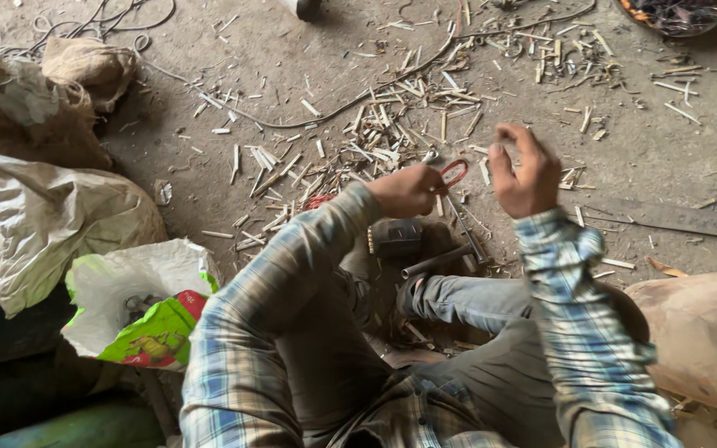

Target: The person sits on the floor and uses a hammer and a metal rod to repeatedly strike a cylindrical object, extracting copper wire strands. The person gathers the extracted copper wire and places it into a nearby bucket.

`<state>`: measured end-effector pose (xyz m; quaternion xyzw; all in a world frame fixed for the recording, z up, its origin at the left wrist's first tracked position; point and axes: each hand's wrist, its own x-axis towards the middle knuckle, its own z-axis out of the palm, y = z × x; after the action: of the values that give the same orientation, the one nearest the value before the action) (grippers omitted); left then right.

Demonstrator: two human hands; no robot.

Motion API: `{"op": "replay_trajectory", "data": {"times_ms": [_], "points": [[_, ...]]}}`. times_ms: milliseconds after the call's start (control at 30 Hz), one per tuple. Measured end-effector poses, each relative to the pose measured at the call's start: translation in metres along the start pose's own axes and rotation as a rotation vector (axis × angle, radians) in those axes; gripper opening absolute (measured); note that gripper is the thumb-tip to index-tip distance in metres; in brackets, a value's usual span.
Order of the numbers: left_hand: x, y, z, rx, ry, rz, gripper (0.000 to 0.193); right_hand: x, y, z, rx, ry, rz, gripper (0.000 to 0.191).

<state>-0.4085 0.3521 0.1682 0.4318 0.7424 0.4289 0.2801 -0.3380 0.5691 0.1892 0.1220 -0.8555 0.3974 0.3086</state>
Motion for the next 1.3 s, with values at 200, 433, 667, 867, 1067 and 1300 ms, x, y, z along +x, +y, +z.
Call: {"op": "replay_trajectory", "data": {"times_ms": [200,433,667,867,1067,1300], "points": [[-0.045,0.008,-0.021,-1.027,-0.338,-0.358,0.011,-0.013,-0.038,-0.009,-0.320,-0.180,-0.673,0.042],[-0.050,0.020,-0.010,-0.031,-0.190,-0.027,0.012,-0.036,-0.027,0.018,-0.266,-0.192,-0.501,0.031],[-0.061,0.025,-0.023,1.095,0.318,0.555,0.024,-0.076,-0.043,0.037,1.366,-0.283,0.925,0.028],[-0.061,0.019,-0.021,0.837,0.224,0.214,0.021,-0.056,-0.051,0.032,0.825,-0.263,0.512,0.028],[-0.056,0.004,-0.022,0.100,-0.034,-0.043,0.020,-0.051,-0.029,0.011,-0.106,-0.097,-0.421,0.029],[-0.055,0.011,-0.006,0.443,0.031,0.122,0.014,-0.072,-0.020,0.031,0.190,-0.178,0.077,0.026]]}}
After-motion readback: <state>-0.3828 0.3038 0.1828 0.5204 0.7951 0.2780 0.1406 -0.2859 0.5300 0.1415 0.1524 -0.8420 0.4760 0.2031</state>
